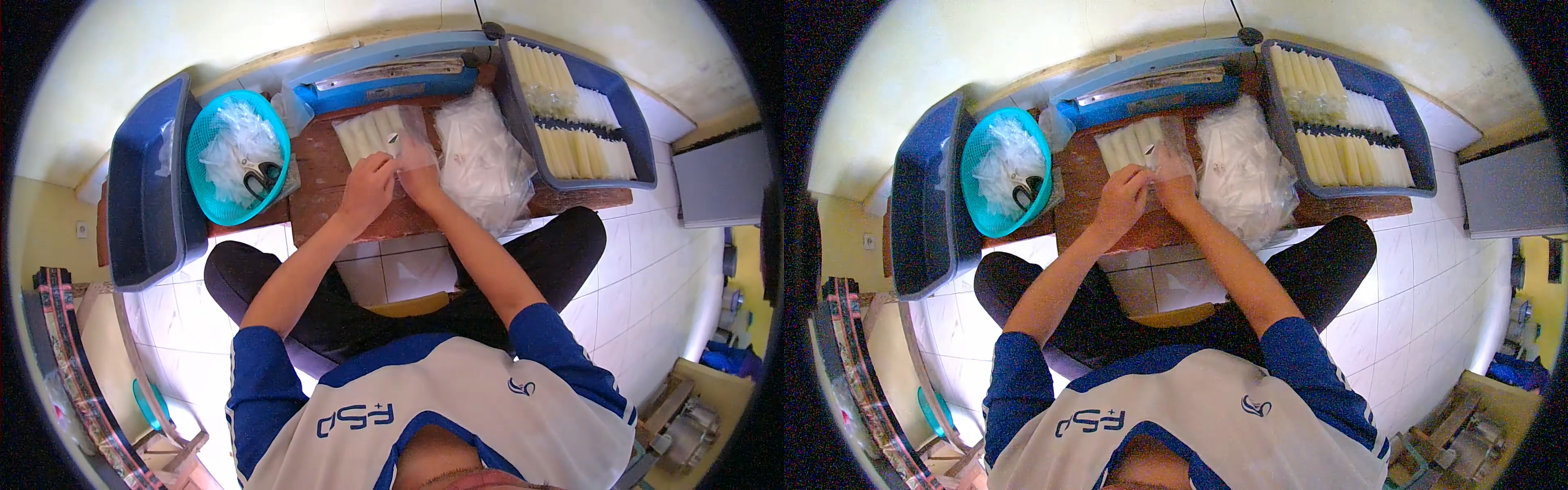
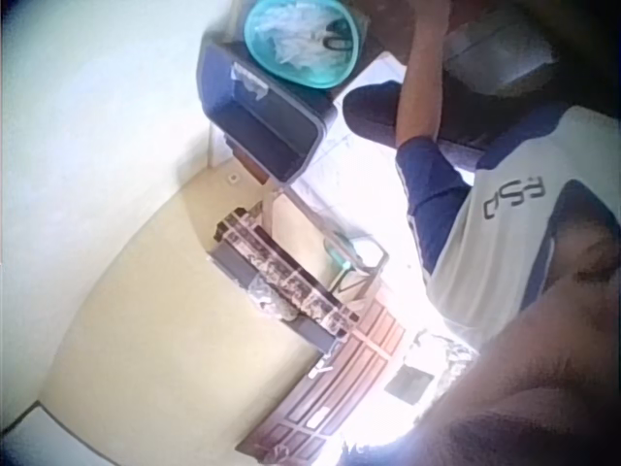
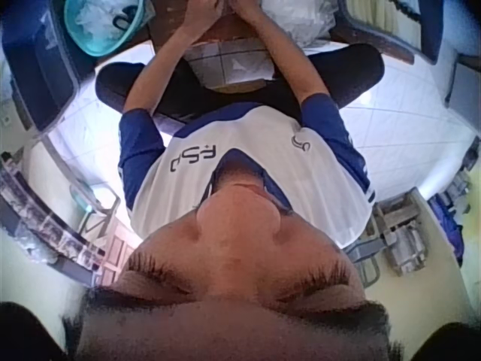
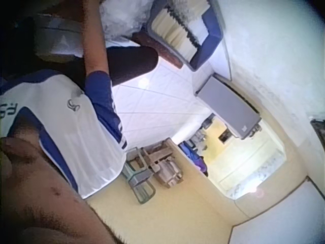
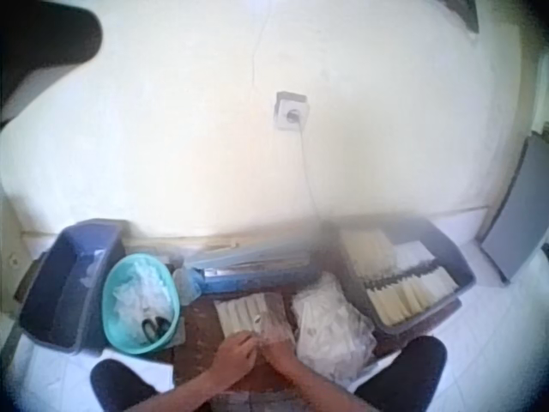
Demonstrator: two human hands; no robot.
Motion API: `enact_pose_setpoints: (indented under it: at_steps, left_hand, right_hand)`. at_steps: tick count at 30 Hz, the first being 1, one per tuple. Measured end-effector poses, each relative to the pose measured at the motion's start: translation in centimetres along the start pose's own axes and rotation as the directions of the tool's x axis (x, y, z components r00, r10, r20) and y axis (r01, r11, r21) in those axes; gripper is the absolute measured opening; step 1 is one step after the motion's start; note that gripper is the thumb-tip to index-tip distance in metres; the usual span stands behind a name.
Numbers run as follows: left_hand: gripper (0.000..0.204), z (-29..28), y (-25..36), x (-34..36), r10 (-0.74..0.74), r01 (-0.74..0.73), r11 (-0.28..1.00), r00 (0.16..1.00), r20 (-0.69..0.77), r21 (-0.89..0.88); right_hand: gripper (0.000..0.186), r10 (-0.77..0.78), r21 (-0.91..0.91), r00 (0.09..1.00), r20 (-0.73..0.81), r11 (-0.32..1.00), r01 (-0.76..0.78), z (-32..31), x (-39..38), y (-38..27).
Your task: The person places several clear plastic tubes containing a white frozen product into a larger plastic bag and then uses a heat sealer to seal the bag.
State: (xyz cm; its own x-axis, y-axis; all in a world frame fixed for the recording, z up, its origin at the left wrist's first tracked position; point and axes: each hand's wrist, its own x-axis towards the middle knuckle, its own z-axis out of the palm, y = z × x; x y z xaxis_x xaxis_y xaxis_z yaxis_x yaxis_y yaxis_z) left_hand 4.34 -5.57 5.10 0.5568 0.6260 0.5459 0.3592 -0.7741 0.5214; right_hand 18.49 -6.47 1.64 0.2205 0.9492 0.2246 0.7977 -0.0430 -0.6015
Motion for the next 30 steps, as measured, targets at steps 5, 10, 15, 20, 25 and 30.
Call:
enact_pose_setpoints:
  at_steps: [5,10,15,20,25,30]
  left_hand:
    - [0.016,0.1,0.1,0.1,0.009,-0.009,1.0,1.0,0.014,-0.008]
    - [0.019,0.4,0.3,0.2,-0.008,0.007,1.0,0.999,0.039,0.025]
    - [0.02,-0.2,0.5,0.0,0.007,-0.009,0.999,0.999,0.049,0.049]
    - [0.013,-0.3,2.4,2.0,0.083,-0.083,0.996,0.997,-0.006,-0.012]
    - [0.012,1.4,5.2,6.7,0.134,-0.132,0.978,0.991,0.002,-0.16]
    - [0.011,7.2,9.7,12.8,0.168,-0.138,0.923,0.984,0.055,-0.359]
  right_hand:
    - [0.033,-0.135,0.048,0.983,-0.124,0.989,0.141,0.5,0.1,0.8]
    - [0.036,-0.26,0.061,0.938,-0.231,0.958,0.281,0.6,-0.4,1.5]
    - [0.052,-0.125,-0.004,0.986,0.113,0.992,0.127,-2.8,-2.2,0.3]
    - [0.018,-0.225,0.039,0.823,0.522,0.97,0.241,-9.5,-3.4,1.8]
    - [0.024,-0.091,0.159,0.865,0.493,0.987,0.013,-21.0,-1.4,2.0]
    - [0.026,0.118,0.046,0.99,0.071,0.992,-0.121,-27.2,-1.1,10.3]
